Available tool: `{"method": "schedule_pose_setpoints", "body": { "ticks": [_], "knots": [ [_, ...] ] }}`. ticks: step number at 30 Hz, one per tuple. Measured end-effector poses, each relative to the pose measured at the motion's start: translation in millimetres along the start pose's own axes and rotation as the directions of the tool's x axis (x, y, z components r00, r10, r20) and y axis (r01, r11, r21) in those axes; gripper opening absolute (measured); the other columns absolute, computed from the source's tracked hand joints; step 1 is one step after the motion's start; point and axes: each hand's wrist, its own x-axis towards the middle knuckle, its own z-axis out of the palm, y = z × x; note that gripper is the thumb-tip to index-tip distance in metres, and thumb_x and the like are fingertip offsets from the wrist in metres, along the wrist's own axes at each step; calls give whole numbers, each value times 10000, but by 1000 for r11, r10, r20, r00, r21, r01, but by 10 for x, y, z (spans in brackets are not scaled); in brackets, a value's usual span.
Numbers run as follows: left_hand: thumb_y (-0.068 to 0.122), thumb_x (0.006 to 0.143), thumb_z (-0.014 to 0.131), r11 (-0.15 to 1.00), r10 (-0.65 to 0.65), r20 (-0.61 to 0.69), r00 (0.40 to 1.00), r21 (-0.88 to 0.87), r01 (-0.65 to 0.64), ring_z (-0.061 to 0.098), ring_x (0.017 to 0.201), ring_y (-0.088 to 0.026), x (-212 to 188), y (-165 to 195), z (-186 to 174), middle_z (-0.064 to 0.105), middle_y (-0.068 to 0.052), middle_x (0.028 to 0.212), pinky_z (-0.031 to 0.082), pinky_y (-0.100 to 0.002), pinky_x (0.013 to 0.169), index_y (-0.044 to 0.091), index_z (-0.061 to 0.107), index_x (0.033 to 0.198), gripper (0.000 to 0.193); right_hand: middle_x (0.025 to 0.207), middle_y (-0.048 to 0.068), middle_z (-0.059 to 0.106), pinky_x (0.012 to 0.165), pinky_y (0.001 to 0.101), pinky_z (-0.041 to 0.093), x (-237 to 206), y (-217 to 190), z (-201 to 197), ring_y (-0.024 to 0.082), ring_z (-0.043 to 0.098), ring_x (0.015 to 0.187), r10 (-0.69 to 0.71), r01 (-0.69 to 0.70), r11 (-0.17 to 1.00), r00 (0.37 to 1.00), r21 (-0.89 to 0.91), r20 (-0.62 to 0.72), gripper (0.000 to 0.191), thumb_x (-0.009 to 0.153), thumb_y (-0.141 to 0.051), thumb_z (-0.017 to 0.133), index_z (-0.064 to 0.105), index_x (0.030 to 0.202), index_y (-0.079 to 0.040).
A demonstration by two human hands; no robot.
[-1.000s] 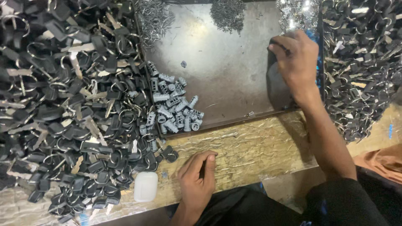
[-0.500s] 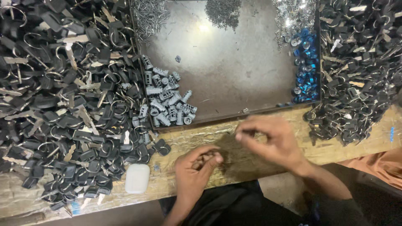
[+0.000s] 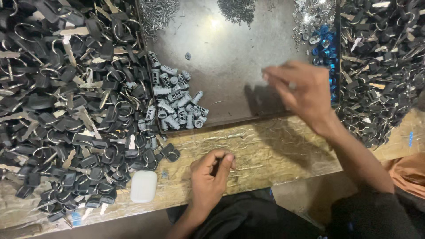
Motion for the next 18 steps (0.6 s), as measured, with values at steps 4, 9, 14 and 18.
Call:
{"method": "schedule_pose_setpoints", "body": {
  "ticks": [4,9,14,18],
  "knots": [
    [95,969,693,984,-2,-9,1000,176,3,594,614,-59,51,59,25,731,-20,764,476,-237,551,11,712,971,86,1033,120,755,687,298,523,470,370,82,188,691,780,-79,78,997,995,-18,-64,120,998,-64,828,793,1109,-36],
    [83,981,691,979,113,-5,994,174,-110,660,671,-100,86,70,34,717,-41,793,513,-263,603,11,687,983,72,1043,117,741,696,310,511,699,393,183,208,678,785,-83,83,996,996,25,-14,137,980,-45,821,793,1113,-33],
    [68,985,672,976,120,-5,993,183,-117,650,659,-108,72,46,26,706,-44,787,509,-265,602,16,671,975,53,994,119,706,709,302,514,710,441,227,205,680,838,-100,98,994,994,41,47,71,1004,-27,753,748,1071,-4],
    [78,982,662,993,-26,18,1000,114,24,593,607,-56,65,37,-16,701,-2,754,478,-236,551,18,665,922,85,922,79,677,713,296,502,516,284,67,131,647,784,5,-16,980,998,198,55,100,1069,-80,716,704,1062,18]
  ]
}}
